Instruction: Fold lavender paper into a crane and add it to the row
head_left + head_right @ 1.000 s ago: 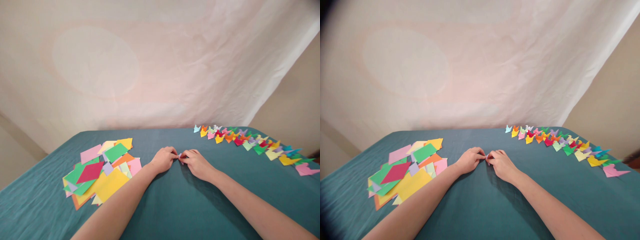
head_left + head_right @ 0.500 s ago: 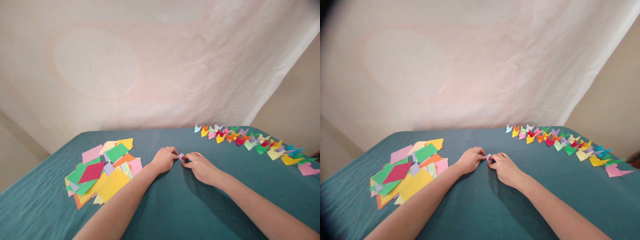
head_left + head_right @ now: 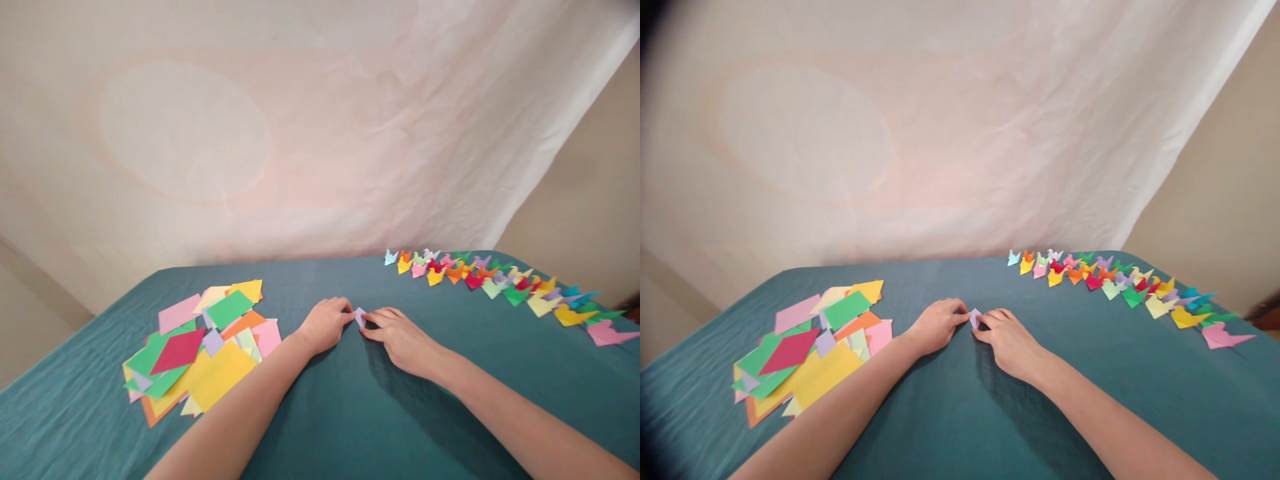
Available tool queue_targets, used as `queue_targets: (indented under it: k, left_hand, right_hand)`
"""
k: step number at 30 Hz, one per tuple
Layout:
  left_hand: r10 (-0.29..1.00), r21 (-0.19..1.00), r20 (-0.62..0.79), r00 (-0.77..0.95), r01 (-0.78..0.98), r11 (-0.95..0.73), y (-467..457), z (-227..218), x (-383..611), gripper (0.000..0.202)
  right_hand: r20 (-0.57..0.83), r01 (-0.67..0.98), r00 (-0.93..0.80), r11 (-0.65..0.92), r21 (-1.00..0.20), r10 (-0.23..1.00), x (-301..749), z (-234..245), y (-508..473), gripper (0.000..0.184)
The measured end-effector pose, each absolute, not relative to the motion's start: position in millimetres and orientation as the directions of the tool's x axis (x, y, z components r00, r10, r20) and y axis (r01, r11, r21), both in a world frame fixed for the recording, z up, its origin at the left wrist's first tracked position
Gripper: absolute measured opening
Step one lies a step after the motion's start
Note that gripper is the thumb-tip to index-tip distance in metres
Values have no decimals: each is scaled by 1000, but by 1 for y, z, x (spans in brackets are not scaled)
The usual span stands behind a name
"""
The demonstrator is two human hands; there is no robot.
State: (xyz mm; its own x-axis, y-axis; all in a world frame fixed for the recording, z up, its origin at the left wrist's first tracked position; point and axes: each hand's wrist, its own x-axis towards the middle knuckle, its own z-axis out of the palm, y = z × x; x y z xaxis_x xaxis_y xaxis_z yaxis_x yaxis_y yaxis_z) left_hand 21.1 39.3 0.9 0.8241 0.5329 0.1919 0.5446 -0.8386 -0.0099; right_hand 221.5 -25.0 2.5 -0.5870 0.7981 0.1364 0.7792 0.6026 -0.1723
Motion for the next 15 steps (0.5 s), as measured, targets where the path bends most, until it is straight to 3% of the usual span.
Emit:
queue_targets:
  k: [11, 15]
  left_hand:
    - [430, -106, 167, 887, 450, -887, 33, 6, 24, 27]
    - [445, -111, 164, 880, 465, -878, 28, 8, 25, 33]
  right_hand:
    - [122, 792, -574, 587, -170, 810, 224, 2, -23, 46]
    - [114, 795, -569, 580, -177, 815, 224, 4, -24, 48]
